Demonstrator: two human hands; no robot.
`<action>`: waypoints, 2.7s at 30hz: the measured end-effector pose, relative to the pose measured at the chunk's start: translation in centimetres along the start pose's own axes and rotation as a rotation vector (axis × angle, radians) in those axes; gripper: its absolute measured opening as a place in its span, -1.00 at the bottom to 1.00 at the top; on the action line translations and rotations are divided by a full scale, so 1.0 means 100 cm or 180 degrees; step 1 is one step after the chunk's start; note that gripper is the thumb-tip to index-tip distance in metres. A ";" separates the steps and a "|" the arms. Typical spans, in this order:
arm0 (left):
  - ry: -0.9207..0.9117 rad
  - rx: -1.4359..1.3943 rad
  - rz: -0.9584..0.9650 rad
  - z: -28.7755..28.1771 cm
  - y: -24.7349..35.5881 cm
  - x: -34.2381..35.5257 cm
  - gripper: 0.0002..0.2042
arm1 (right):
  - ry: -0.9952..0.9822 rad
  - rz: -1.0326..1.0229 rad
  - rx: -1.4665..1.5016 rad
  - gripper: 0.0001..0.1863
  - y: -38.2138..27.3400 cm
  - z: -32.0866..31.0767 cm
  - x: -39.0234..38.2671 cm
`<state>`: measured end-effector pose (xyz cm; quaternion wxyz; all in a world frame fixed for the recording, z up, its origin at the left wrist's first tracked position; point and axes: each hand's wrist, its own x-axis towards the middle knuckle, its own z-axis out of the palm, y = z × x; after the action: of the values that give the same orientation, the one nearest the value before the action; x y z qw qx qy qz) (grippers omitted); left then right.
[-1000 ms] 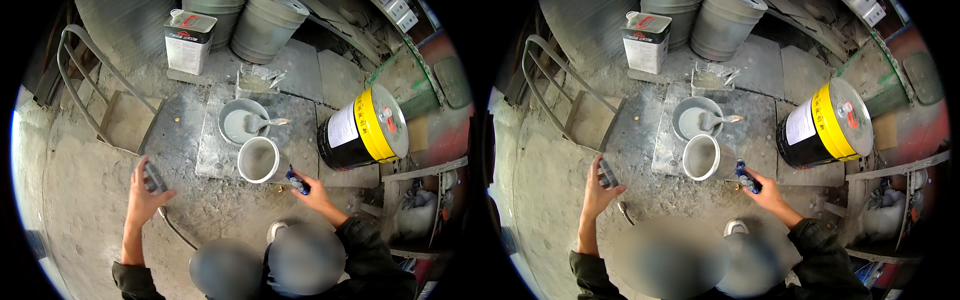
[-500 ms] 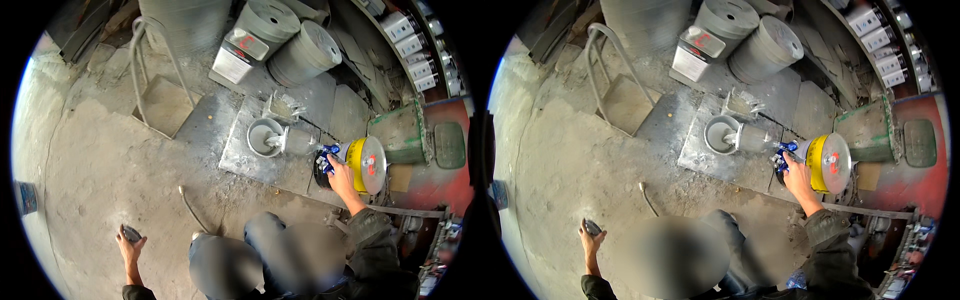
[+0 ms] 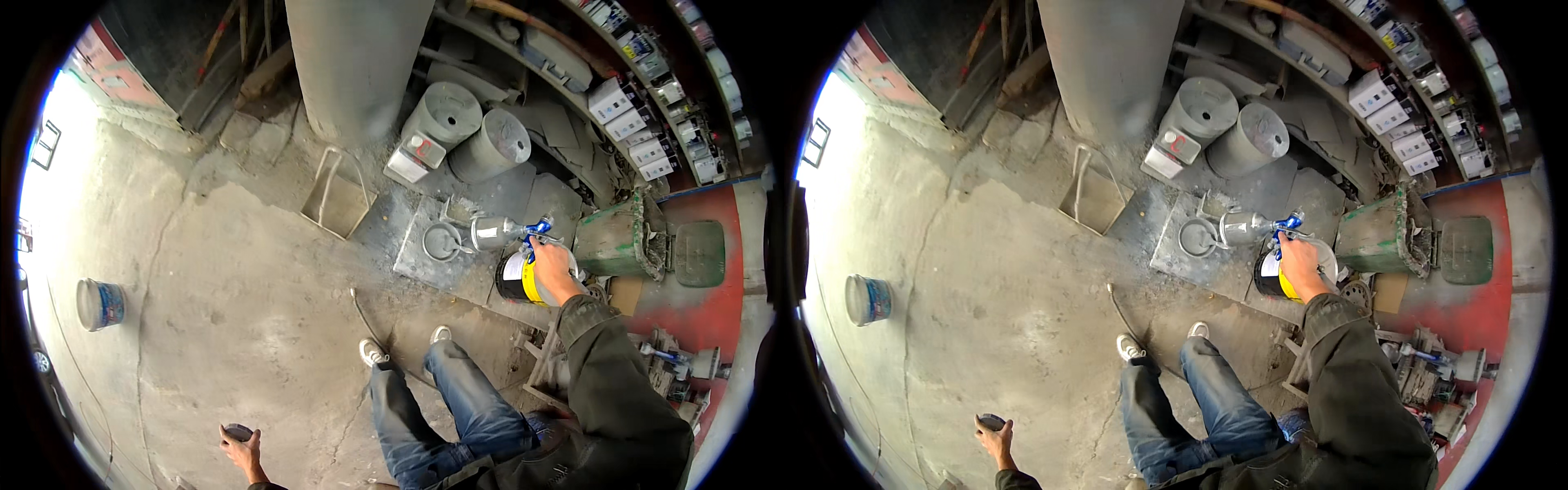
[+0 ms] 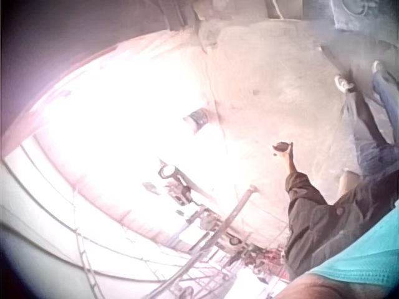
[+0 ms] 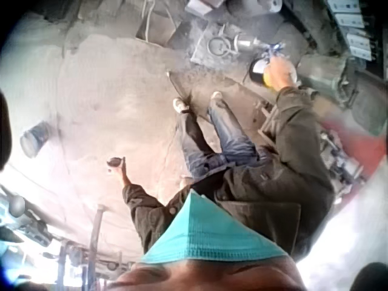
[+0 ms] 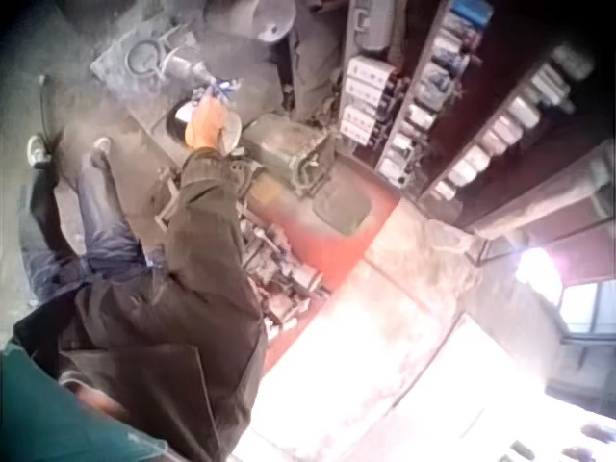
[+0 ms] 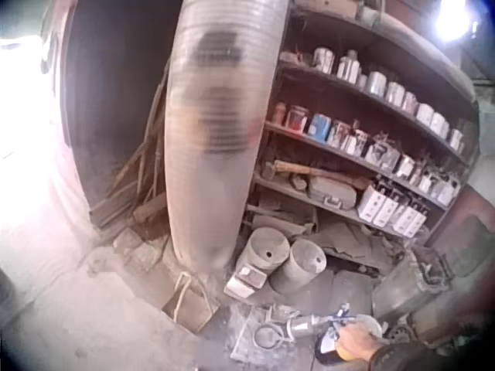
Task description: The person squats in a workshop, detaches a spray gun cup, pours liquid from a yellow drum into it, and reattaches the cup. They then stir a grey liquid in a bowl with a ladle, pour it into the cup, and reattach the gun. Finally, they pour a clear liquid from a metal can into a plastic cup.
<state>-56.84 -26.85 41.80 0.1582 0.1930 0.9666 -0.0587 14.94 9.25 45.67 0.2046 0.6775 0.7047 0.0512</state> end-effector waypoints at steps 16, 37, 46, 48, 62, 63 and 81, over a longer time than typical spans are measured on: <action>0.0453 -0.1791 -0.2101 -0.128 -0.113 -0.150 0.17 | -0.0363 0.2012 0.3576 -0.45 0.029 0.014 -0.019; 0.0786 -0.2743 -0.2942 -0.062 -0.153 -0.300 0.20 | -0.1248 0.1856 0.5012 -0.68 0.006 -0.036 0.049; 0.0757 -0.2694 -0.3056 -0.064 -0.145 -0.296 0.18 | -0.1272 0.1659 0.4928 -0.62 0.006 -0.031 0.072; 0.0755 -0.2718 -0.3056 -0.063 -0.145 -0.297 0.18 | -0.1201 0.1652 0.4902 -0.59 0.005 -0.025 0.076; 0.0670 -0.2802 -0.3402 -0.063 -0.151 -0.329 0.12 | -0.0986 0.1582 0.5234 -0.57 -0.001 -0.038 0.079; 0.0627 -0.2797 -0.3445 -0.068 -0.146 -0.324 0.11 | -0.0975 0.1604 0.5399 -0.58 0.004 -0.035 0.080; 0.1353 -0.2829 -0.2477 -0.085 -0.155 -0.295 0.02 | -0.1071 0.1576 0.4417 -0.62 0.009 -0.017 0.071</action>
<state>-39.46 -50.06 60.34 -0.0052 -0.2497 0.9085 0.3351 15.15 16.58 46.00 -0.1815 0.7880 0.3617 -0.4639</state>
